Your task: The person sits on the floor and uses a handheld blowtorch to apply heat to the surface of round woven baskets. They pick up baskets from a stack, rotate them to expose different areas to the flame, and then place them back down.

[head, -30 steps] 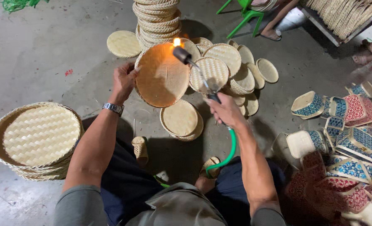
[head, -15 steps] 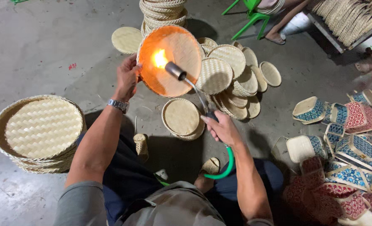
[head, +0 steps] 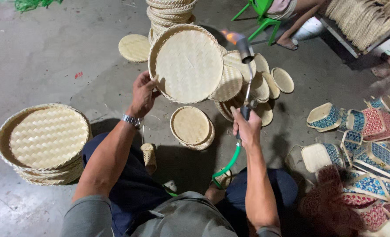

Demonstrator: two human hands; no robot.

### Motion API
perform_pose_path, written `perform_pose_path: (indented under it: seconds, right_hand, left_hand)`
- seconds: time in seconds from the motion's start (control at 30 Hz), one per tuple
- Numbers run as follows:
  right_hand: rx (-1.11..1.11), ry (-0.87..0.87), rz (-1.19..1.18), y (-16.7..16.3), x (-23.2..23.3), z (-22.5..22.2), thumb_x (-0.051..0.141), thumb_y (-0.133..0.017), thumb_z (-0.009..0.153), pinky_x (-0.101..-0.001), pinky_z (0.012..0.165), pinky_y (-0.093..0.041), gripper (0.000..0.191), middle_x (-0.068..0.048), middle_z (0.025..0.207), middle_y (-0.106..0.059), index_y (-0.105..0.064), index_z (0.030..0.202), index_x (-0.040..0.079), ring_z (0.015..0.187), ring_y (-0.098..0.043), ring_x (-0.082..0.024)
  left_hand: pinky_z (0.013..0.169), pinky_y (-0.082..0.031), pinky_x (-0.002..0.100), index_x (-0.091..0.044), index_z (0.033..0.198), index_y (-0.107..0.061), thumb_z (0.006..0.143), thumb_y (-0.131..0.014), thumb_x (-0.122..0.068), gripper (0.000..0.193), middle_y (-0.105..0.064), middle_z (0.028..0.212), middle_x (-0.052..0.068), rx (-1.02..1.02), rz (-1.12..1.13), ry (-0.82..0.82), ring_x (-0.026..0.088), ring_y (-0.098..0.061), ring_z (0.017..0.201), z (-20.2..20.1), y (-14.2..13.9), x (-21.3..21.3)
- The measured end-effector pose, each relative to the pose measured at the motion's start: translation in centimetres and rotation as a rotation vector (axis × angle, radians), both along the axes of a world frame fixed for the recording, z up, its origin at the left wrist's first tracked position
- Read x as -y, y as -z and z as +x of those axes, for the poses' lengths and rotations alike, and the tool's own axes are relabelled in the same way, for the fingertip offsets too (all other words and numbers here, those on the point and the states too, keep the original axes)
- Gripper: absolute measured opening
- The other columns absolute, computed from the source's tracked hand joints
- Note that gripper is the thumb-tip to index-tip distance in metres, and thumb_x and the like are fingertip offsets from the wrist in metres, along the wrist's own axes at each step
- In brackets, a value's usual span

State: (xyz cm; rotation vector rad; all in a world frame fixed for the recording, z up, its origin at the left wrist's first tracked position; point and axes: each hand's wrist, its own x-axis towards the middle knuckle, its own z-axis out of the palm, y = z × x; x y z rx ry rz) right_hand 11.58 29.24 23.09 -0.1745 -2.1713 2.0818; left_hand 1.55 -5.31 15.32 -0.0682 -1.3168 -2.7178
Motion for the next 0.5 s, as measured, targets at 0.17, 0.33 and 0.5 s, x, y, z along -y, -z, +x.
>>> perform_pose_path:
  seconds: [0.17, 0.33, 0.5]
  right_hand:
    - [-0.019, 0.116, -0.222, 2.0, -0.6, -2.4, 0.027, -0.080, 0.087, -0.0252, 0.037, -0.043, 0.032, -0.004, 0.080, -0.066, -0.058, 0.098, 0.006, 0.048, -0.052, -0.008]
    - [-0.112, 0.073, -0.348, 3.0, -0.5, -3.7, 0.024, -0.082, 0.087, -0.0254, 0.038, -0.044, 0.033, -0.001, 0.077, -0.058, -0.056, 0.100, 0.007, 0.049, -0.051, -0.007]
    - [-0.169, 0.102, -0.167, 2.1, -0.8, -3.7, 0.009, -0.084, 0.084, -0.0275, 0.038, -0.044, 0.034, -0.003, 0.070, -0.058, -0.051, 0.093, 0.004, 0.047, -0.052, -0.010]
  left_hand:
    - [0.082, -0.065, 0.043, -0.005, 0.123, -0.050, 0.100, -0.053, 0.003, 0.024, -0.064, 0.109, 0.009, 0.044, 0.094, 0.090, 0.019, -0.069, 0.091, 2.1, 1.0, -2.8]
    - [0.084, -0.065, 0.043, -0.002, 0.122, -0.050, 0.099, -0.048, 0.008, 0.025, -0.062, 0.111, 0.016, 0.063, 0.114, 0.218, 0.024, -0.071, 0.090, 2.8, 3.0, -4.7]
    - [0.097, -0.059, 0.050, 0.000, 0.136, -0.042, 0.092, -0.062, -0.004, 0.049, -0.052, 0.134, 0.025, -0.048, -0.260, 0.189, 0.033, -0.063, 0.114, 2.3, 3.1, -4.5]
